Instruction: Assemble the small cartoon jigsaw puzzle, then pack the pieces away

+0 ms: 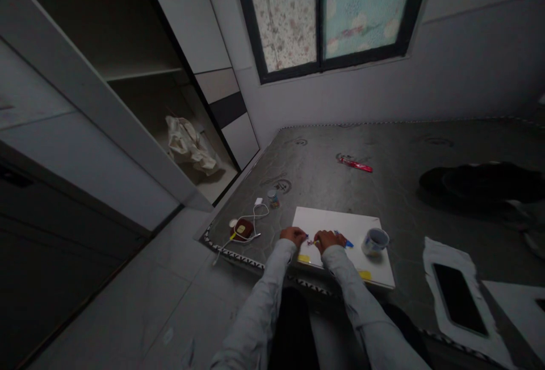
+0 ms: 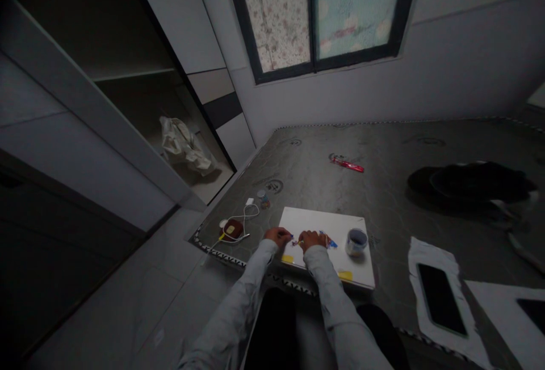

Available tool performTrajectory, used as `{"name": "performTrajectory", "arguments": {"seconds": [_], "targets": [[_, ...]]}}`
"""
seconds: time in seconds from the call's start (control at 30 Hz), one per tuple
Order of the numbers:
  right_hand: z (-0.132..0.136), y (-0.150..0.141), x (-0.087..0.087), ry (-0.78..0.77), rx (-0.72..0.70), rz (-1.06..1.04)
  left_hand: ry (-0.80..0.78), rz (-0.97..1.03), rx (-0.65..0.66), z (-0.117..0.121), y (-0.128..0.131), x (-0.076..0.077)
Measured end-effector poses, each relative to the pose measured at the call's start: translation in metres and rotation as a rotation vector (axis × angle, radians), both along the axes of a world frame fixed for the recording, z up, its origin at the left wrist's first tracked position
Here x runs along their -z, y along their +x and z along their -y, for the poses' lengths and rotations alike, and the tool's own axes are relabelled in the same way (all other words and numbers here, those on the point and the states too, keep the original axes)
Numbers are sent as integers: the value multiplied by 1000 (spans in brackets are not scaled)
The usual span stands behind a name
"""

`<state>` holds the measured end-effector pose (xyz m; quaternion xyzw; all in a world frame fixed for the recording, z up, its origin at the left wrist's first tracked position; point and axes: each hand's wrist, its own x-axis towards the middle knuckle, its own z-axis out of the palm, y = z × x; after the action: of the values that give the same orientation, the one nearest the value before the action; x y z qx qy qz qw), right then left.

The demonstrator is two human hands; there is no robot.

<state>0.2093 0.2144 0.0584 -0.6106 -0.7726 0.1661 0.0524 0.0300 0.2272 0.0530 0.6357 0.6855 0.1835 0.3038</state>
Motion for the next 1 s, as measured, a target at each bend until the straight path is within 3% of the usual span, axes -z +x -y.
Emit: {"name": "performTrajectory", "arguments": {"seconds": [0.23, 0.47, 0.8, 1.0], "targets": [[-3, -1, -2, 17, -26, -32, 147, -92, -69, 8, -10, 0], [-3, 3, -1, 34, -49, -134, 184, -72, 177, 22, 0, -1], [-8, 15, 7, 64, 34, -454, 200, -82, 87, 22, 12, -7], [-12, 19, 16, 52, 71, -484, 193, -46, 95, 22, 15, -6]]}}
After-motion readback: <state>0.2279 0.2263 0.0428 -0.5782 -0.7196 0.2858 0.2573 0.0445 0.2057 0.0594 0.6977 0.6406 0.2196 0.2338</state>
